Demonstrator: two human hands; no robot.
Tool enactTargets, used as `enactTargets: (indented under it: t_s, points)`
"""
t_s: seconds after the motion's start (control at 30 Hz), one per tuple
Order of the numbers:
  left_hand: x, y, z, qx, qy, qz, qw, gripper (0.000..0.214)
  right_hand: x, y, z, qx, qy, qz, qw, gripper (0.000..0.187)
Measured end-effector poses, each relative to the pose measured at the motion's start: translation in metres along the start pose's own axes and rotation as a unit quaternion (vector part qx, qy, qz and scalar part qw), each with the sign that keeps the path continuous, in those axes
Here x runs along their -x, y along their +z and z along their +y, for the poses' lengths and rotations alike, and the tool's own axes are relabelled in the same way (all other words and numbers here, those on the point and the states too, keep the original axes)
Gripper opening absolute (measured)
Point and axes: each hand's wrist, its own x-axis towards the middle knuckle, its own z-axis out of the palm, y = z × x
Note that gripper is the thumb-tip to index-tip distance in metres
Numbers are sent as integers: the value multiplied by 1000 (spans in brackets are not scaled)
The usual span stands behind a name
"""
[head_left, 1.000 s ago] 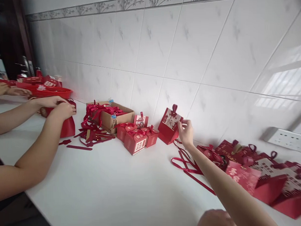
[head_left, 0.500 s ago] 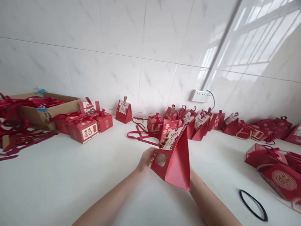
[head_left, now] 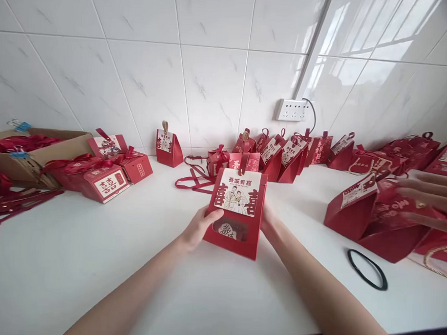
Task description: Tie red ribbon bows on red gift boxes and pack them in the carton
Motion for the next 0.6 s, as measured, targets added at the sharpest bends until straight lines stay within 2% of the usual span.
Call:
enactTargets:
  t_s: [0.1, 0.17, 0.23, 0.33, 0.5, 0.6]
  points:
    - [-8, -6, -6, -80, 110, 131, 982, 43, -1, -9, 9, -123, 71, -30, 989, 58]
    - [-13, -8, -12, -98, 132, 167, 972, 42, 2, -12, 11, -151, 78, -45, 984, 48]
    - [-15, -6, -16, -106, 126, 167, 972, 42, 6, -12, 9, -120, 64, -51, 989, 42]
    - [-13, -2, -16, -93, 105, 144, 980, 44, 9, -10, 3, -88, 73, -46, 992, 43]
    - [-11, -3, -15, -7, 113, 84, 990, 51, 12, -8, -3, -74, 50, -34, 995, 40]
    - [-9, -4, -16, -1, 125, 92, 988, 48, 16, -7, -6, -65, 39, -45, 996, 38]
